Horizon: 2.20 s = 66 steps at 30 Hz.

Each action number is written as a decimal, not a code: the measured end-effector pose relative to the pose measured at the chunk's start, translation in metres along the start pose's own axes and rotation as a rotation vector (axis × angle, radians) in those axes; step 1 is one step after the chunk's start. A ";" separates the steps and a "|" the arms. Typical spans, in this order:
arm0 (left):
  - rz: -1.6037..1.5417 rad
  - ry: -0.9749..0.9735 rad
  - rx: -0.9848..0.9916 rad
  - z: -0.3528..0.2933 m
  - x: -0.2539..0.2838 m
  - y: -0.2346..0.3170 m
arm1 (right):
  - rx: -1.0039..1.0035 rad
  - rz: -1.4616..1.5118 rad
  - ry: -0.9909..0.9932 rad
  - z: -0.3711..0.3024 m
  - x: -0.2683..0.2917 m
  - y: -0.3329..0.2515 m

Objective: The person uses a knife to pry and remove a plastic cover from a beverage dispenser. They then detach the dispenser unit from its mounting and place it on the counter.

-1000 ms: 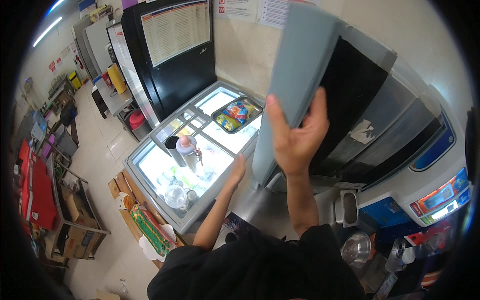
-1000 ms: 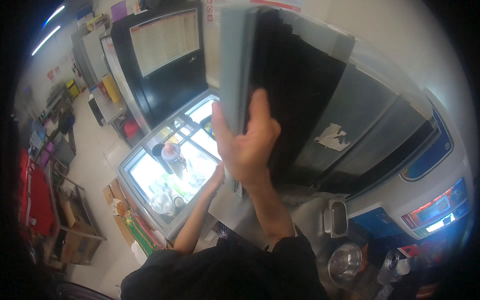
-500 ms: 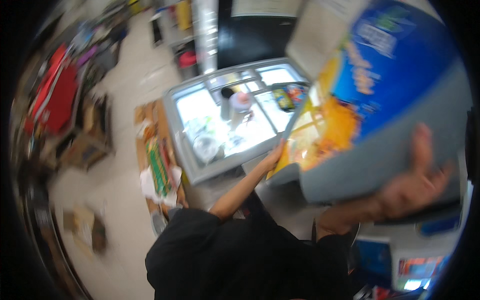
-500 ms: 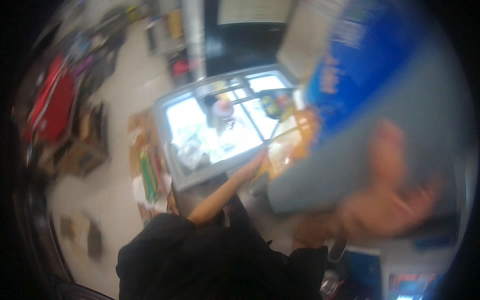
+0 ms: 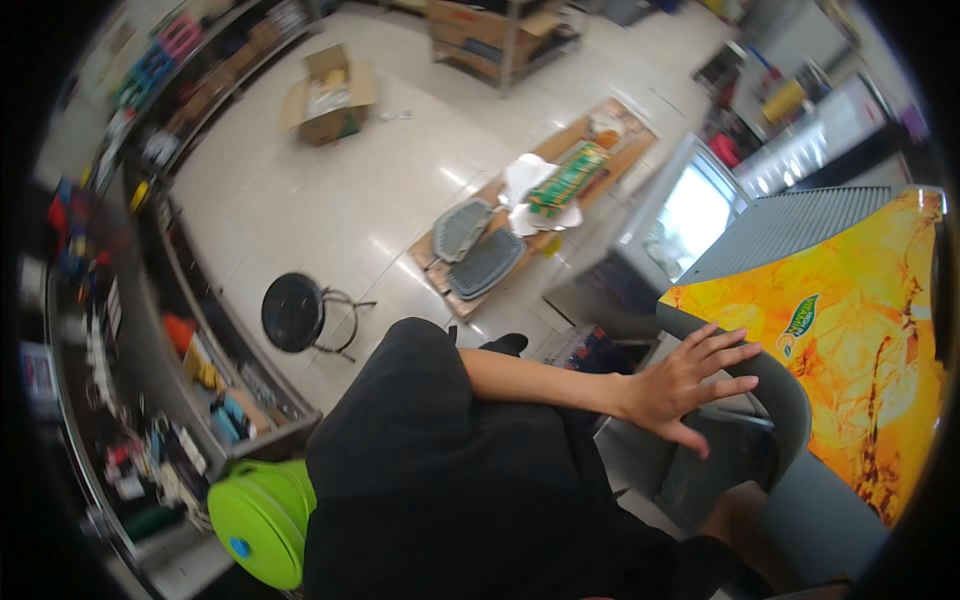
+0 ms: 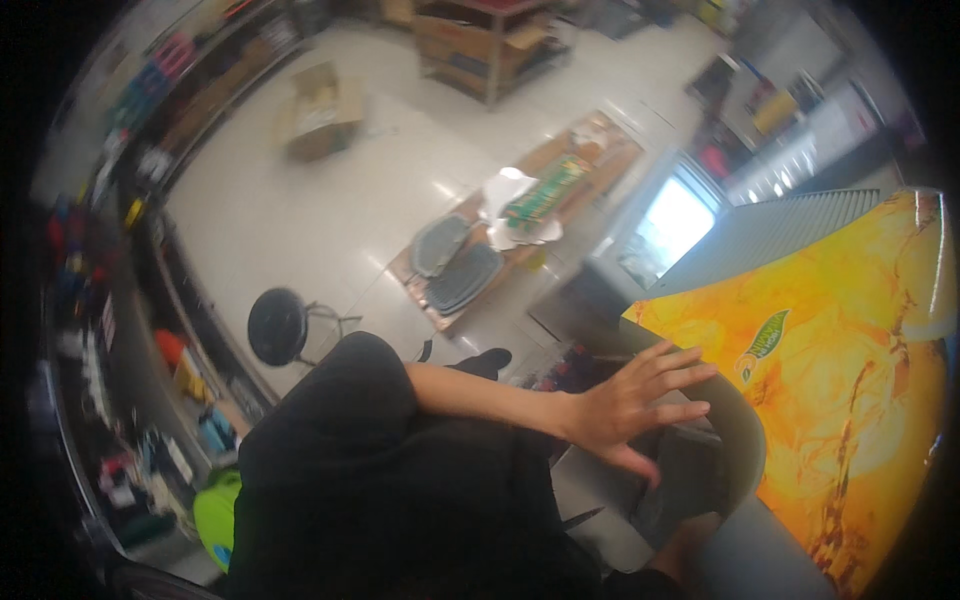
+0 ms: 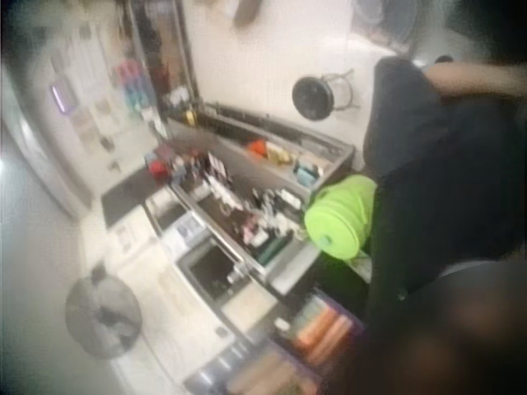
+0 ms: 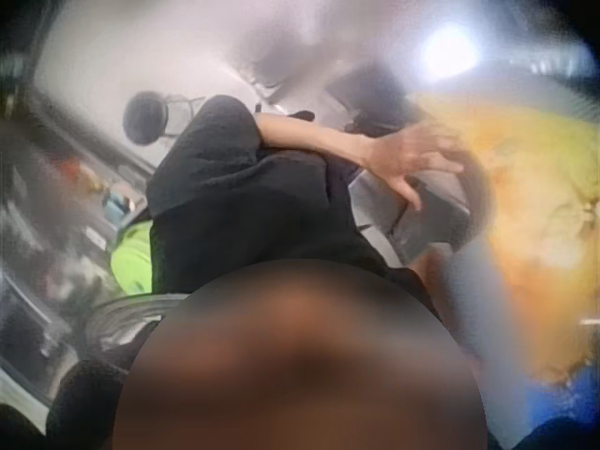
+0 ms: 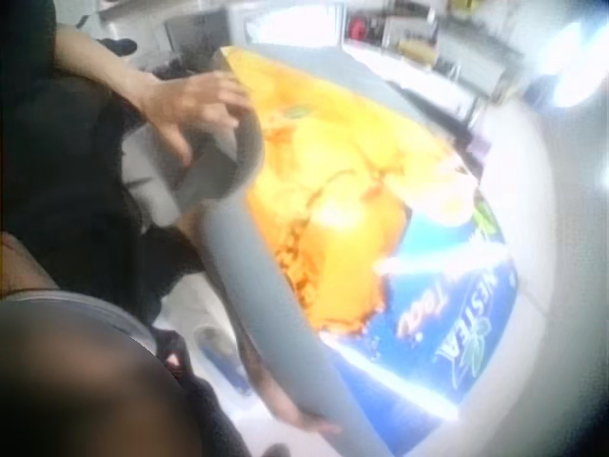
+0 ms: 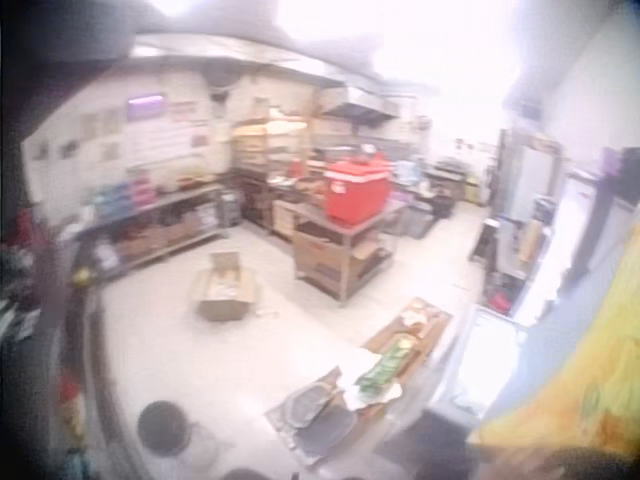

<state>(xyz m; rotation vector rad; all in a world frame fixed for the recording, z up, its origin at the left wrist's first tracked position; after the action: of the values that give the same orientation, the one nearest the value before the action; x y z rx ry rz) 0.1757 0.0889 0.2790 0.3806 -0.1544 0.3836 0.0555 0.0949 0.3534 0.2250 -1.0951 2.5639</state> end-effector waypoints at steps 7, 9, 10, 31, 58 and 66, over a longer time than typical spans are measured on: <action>0.324 0.349 0.245 -0.041 0.080 0.023 | 0.198 0.211 -0.218 0.019 -0.069 -0.083; 0.417 0.414 0.281 -0.063 0.110 0.036 | 0.242 0.265 -0.234 0.035 -0.096 -0.114; 0.453 0.440 0.302 -0.074 0.124 0.044 | 0.247 0.290 -0.242 0.046 -0.111 -0.128; 0.460 1.340 1.724 -0.619 0.476 0.225 | -0.561 0.094 -1.385 -0.495 -0.622 0.031; 1.473 1.072 2.102 -0.944 0.681 0.310 | -0.325 0.188 -1.638 -0.833 -0.861 -0.149; 1.589 1.201 2.035 -0.960 0.728 0.318 | -0.227 0.033 -1.743 -0.860 -0.928 -0.229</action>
<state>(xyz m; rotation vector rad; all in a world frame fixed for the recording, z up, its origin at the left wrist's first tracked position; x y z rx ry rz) 0.7905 0.9798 -0.3381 1.9202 1.3766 2.2625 0.9932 0.6343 -0.3424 2.5755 -1.6802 1.7217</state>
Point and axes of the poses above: each hand's wrist, its own z-axis towards the middle knuckle, its own x-axis out of the back of the hand, y = z × x, the point moved 1 cm from there along z, towards the middle knuckle, and after that the axes turned 9 degrees about -x, right-handed, at the moved point
